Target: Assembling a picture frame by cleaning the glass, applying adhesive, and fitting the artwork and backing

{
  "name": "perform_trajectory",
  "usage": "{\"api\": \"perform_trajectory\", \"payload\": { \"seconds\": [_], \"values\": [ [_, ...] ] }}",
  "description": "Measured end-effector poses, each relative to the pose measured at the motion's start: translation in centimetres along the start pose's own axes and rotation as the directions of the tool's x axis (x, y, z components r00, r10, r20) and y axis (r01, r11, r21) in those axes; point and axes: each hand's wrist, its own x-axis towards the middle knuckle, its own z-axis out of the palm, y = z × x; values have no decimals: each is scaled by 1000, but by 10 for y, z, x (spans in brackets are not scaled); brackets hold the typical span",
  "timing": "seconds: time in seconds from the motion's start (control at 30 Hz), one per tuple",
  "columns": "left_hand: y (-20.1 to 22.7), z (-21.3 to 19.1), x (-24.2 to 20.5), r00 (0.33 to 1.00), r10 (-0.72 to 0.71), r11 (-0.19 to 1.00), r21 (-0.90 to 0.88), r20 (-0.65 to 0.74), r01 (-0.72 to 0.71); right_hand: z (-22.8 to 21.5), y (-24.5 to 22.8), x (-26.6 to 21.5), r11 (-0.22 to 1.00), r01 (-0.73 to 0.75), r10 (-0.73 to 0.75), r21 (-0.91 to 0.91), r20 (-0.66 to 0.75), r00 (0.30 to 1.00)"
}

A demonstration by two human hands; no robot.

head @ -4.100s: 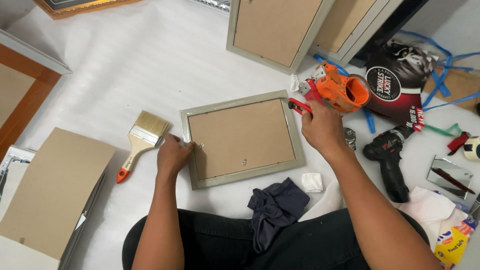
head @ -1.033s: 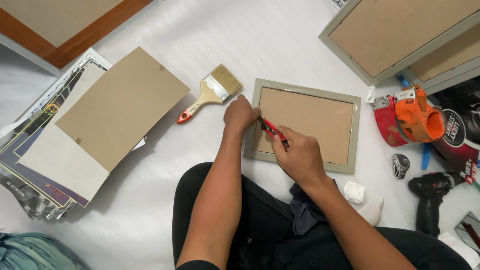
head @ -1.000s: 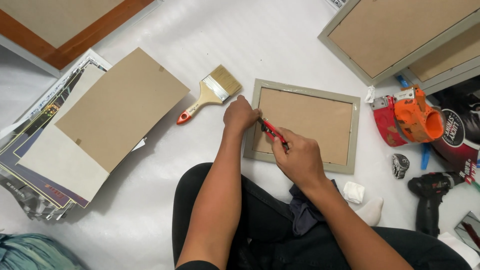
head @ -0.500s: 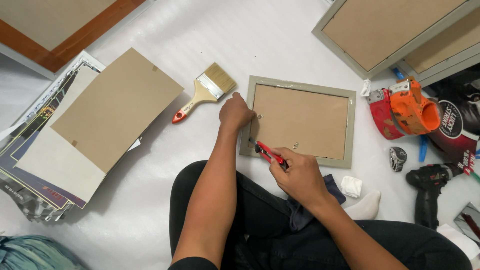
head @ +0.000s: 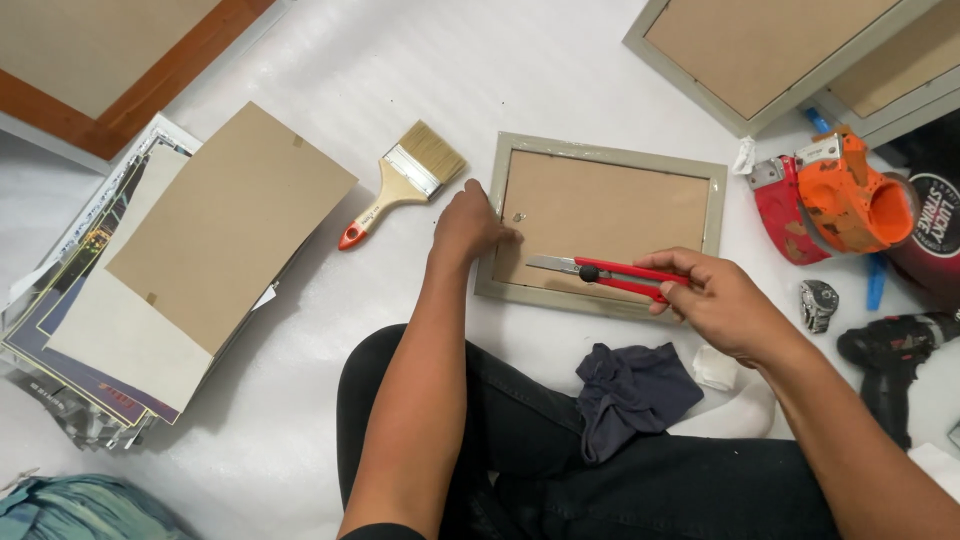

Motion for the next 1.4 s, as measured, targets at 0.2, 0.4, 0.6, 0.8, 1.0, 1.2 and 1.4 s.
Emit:
{"api": "perform_trajectory", "payload": {
  "seconds": [0.2, 0.4, 0.6, 0.8, 1.0, 1.2, 1.4],
  "values": [
    [10, -8, -19, 991, 131, 991, 7, 41, -132, 15, 20, 19, 864, 320, -357, -387, -25, 934],
    [-1, 0, -7, 986, 156, 988, 3, 52, -157, 27, 35, 38, 795, 522, -554, -310, -22, 832],
    [3, -3, -11, 984, 160, 986, 30, 74, -163, 29, 38, 38, 768, 547, -572, -334, 27, 820],
    [-1, -1, -8, 987, 141, 990, 9, 77, -143, 20, 34, 36, 754, 556, -574, -351, 62, 817],
    [0, -1, -6, 988, 127, 992, 15, 92, -129, -14, 17, 28, 821, 382, -392, -424, 68, 917],
    [1, -1, -8, 991, 102, 995, -5, 88, -102, -48, 18, 17, 791, 188, -205, -582, 37, 978],
    [4, -2, -9, 991, 99, 995, 1, 89, -99, -70, 24, 18, 806, 130, -240, -577, -117, 964]
  ]
}}
